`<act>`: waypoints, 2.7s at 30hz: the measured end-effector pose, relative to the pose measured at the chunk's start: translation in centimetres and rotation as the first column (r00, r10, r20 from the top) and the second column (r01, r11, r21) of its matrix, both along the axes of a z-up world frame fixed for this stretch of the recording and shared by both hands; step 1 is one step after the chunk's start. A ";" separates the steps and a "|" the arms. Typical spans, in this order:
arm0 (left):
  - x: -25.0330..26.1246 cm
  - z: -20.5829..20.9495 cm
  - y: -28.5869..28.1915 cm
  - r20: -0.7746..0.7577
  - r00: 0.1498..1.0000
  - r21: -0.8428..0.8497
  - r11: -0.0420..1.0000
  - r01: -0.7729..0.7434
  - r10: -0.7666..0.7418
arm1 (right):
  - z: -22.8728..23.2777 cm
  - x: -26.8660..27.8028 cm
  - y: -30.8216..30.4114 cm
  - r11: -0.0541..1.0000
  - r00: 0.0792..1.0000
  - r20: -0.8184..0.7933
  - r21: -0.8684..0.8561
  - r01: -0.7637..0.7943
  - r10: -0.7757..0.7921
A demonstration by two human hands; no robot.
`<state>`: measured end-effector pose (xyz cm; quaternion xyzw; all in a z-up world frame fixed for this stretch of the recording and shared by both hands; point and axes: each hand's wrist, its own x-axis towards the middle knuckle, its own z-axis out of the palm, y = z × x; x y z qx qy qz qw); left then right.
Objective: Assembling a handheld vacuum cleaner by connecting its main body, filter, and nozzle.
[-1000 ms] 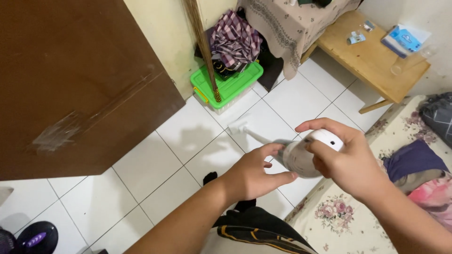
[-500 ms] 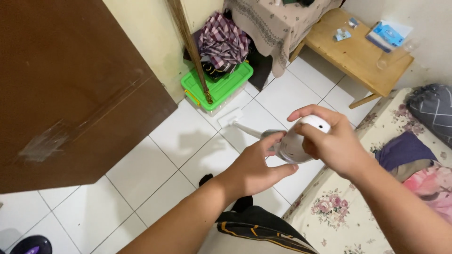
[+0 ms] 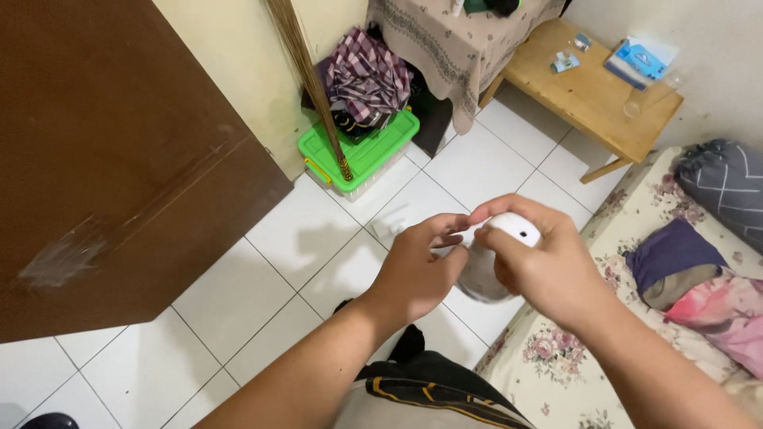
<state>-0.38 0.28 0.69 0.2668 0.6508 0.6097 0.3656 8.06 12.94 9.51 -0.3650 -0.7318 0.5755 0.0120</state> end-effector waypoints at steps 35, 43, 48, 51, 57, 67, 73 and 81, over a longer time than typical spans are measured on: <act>0.9 1.9 -0.9 0.146 0.979 -0.070 0.985 0.156 -0.145 | -1.0 1.0 -1.2 0.982 0.989 0.028 0.126 0.143 -0.147; 1.8 0.3 -0.6 0.261 0.943 0.036 0.978 0.206 -0.208 | 0.2 1.6 1.1 0.970 0.981 0.108 0.205 0.135 -0.159; 3.4 0.8 -0.6 0.096 0.951 -0.049 0.953 0.300 -0.295 | -3.8 2.5 3.5 0.973 0.973 -0.101 0.080 0.216 -0.207; 3.6 1.0 0.1 0.107 0.950 -0.122 0.945 0.305 -0.293 | -3.3 1.9 4.3 0.964 0.959 -0.132 0.053 0.260 -0.251; 5.0 0.7 0.3 0.072 0.941 -0.126 0.933 0.337 -0.330 | 1.4 4.4 3.8 0.969 0.980 0.037 0.166 0.185 -0.193; 7.1 0.1 2.7 0.165 0.911 -0.278 0.869 0.410 -0.377 | 1.1 5.4 4.9 0.971 0.986 0.125 0.223 0.085 -0.115; 7.6 -2.1 3.8 -0.067 0.937 -0.098 0.937 0.336 -0.343 | -3.2 4.8 5.1 0.965 0.996 0.046 0.253 0.062 -0.076; 4.8 3.8 5.5 0.256 0.785 -0.386 0.685 0.617 -0.563 | -0.8 5.8 2.5 0.936 0.996 0.088 0.351 -0.010 -0.022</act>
